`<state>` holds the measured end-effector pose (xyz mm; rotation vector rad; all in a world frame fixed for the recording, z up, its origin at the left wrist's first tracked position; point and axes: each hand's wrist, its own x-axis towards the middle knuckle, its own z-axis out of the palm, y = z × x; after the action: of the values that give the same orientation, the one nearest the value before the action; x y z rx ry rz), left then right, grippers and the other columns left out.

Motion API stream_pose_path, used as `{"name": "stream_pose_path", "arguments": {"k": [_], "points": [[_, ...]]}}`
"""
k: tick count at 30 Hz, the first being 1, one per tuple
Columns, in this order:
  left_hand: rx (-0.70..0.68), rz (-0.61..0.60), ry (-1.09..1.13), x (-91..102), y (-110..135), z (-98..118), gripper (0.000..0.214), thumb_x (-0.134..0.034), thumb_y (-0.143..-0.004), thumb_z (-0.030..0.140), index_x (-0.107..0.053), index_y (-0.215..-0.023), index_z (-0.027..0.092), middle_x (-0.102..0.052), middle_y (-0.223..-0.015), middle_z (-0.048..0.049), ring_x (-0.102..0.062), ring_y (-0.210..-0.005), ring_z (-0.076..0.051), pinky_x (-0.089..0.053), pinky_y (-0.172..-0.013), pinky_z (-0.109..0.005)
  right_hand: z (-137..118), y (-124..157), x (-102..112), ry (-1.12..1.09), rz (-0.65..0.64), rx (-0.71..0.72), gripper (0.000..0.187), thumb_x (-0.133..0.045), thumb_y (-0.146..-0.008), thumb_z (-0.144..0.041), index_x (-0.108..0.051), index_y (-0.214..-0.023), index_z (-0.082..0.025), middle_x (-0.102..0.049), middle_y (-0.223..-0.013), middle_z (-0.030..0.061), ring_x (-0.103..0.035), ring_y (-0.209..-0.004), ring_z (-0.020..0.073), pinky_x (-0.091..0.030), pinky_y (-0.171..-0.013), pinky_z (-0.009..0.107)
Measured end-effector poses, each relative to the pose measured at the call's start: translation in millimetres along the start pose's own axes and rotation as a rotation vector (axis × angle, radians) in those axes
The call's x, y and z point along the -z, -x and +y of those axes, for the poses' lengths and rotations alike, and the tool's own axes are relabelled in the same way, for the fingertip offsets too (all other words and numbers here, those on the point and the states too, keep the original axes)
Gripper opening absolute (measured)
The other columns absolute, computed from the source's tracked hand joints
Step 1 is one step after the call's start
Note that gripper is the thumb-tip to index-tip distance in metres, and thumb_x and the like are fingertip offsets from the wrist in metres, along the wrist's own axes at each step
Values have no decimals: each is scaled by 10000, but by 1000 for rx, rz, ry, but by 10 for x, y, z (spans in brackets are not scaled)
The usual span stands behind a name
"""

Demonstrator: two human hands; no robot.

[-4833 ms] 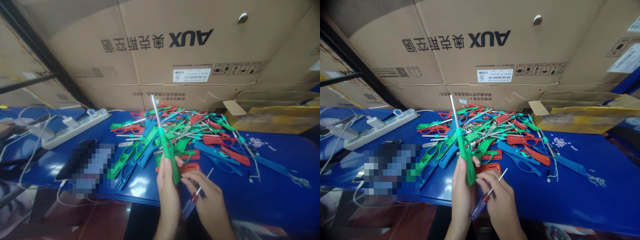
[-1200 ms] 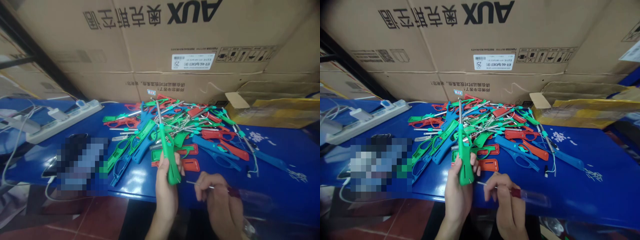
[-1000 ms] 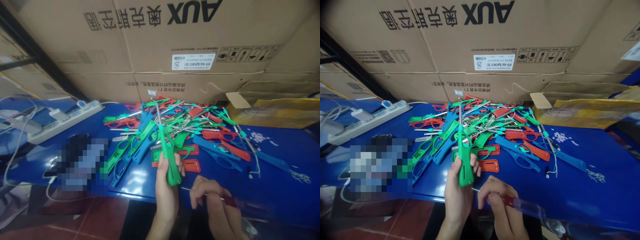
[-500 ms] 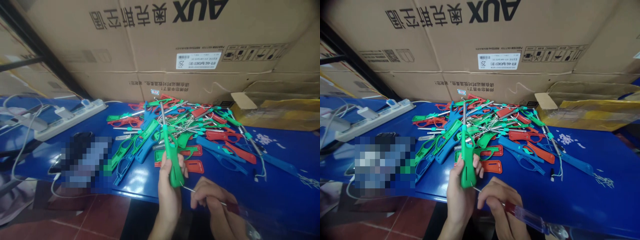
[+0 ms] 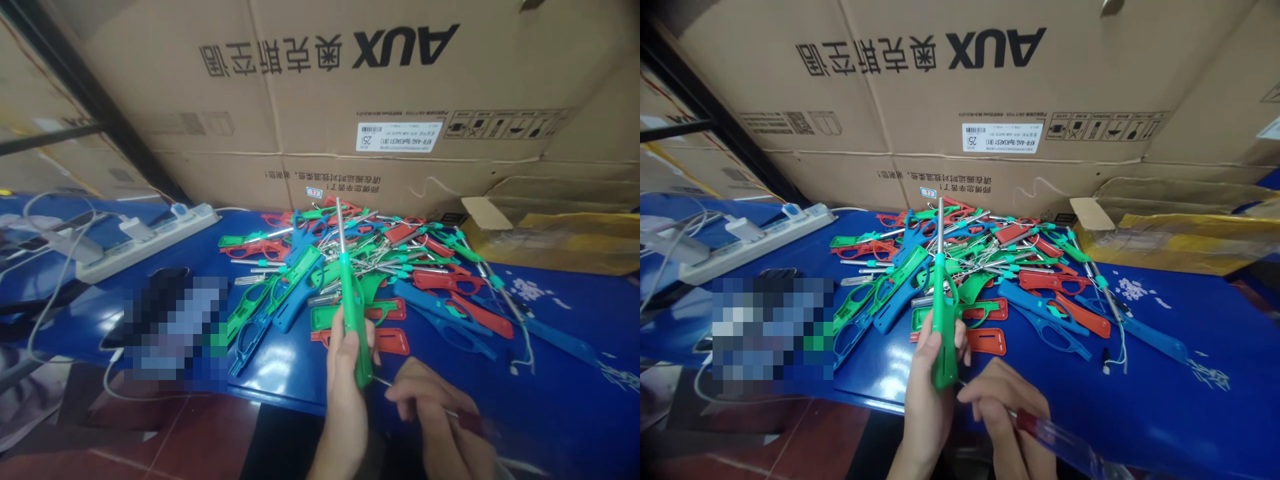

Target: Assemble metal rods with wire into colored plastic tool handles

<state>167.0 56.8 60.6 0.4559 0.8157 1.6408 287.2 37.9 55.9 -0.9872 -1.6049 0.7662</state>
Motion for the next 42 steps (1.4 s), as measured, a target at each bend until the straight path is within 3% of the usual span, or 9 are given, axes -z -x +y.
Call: {"name": "stream_pose_path", "arguments": {"k": [3,7,13,19,25,31,35,39,42], "points": [[-2,-5,-11,18,-4,-22,317,-636,-954,455,-636,-1172,224,-544,-823,-2,-455,-666,-136,-380,-608,-237,117,64,-29,17,-18,-20,338,-460,-1065,-299,-668,-803,-244,-545,-648,-10,-549,-587,145,-449,-599,288],[15,1,1,49,-7,-45,322,-648,-950,468,-643,-1171,234,-559,-823,1,-469,-666,-130,-371,-596,-228,196,100,-42,-38,-32,-160,372,-422,-1079,-385,-618,-801,-236,-554,-701,9,-545,-638,156,-455,-609,285],[29,8,19,41,4,-42,407,-666,-940,470,-645,-1270,233,-556,-818,4,-475,-649,-130,-419,-614,-235,174,116,-59,-124,-69,-216,306,-471,-1065,-415,-678,-912,-249,-605,-735,33,-571,-635,183,-495,-598,309],[74,27,37,37,6,-22,384,-711,-914,469,-667,-1209,227,-567,-826,-1,-488,-674,-129,-467,-652,-222,88,67,-81,-60,-77,-137,201,-539,-1043,-317,-734,-1060,-274,-686,-893,33,-655,-680,143,-560,-635,241],[85,-28,27,19,22,0,398,-680,-937,458,-641,-1259,228,-532,-841,-2,-444,-678,-133,-465,-639,-229,-20,42,-149,-68,197,-245,93,-710,-933,-317,-772,-881,-272,-695,-772,-9,-601,-579,113,-521,-558,206],[63,-56,13,30,-6,-29,269,-674,-945,451,-654,-1070,213,-537,-835,0,-456,-679,-128,-466,-663,-234,31,-29,-97,-82,165,-108,132,-795,-842,-214,-706,-758,-262,-669,-658,-40,-603,-560,120,-469,-523,216],[101,-21,-59,30,41,-22,464,-748,-895,523,-660,-1251,240,-586,-878,-6,-511,-706,-123,-492,-698,-234,34,-37,-109,-135,158,-125,167,-771,-859,-216,-656,-743,-252,-626,-630,-53,-581,-552,111,-464,-512,199],[129,61,-197,-10,104,11,674,-862,-805,492,-604,-1407,331,-664,-1214,-51,-644,-1087,-202,-525,-920,-264,-19,-37,-172,-125,254,-225,220,-799,-831,-266,-646,-676,-242,-620,-617,-47,-568,-553,114,-486,-543,208],[118,78,-207,-40,93,36,655,-902,-759,432,-649,-1351,314,-681,-1128,-43,-662,-1024,-197,-546,-902,-272,-24,-42,-164,-106,162,-250,225,-774,-858,-281,-662,-667,-243,-653,-611,-39,-607,-556,126,-505,-559,216]]}}
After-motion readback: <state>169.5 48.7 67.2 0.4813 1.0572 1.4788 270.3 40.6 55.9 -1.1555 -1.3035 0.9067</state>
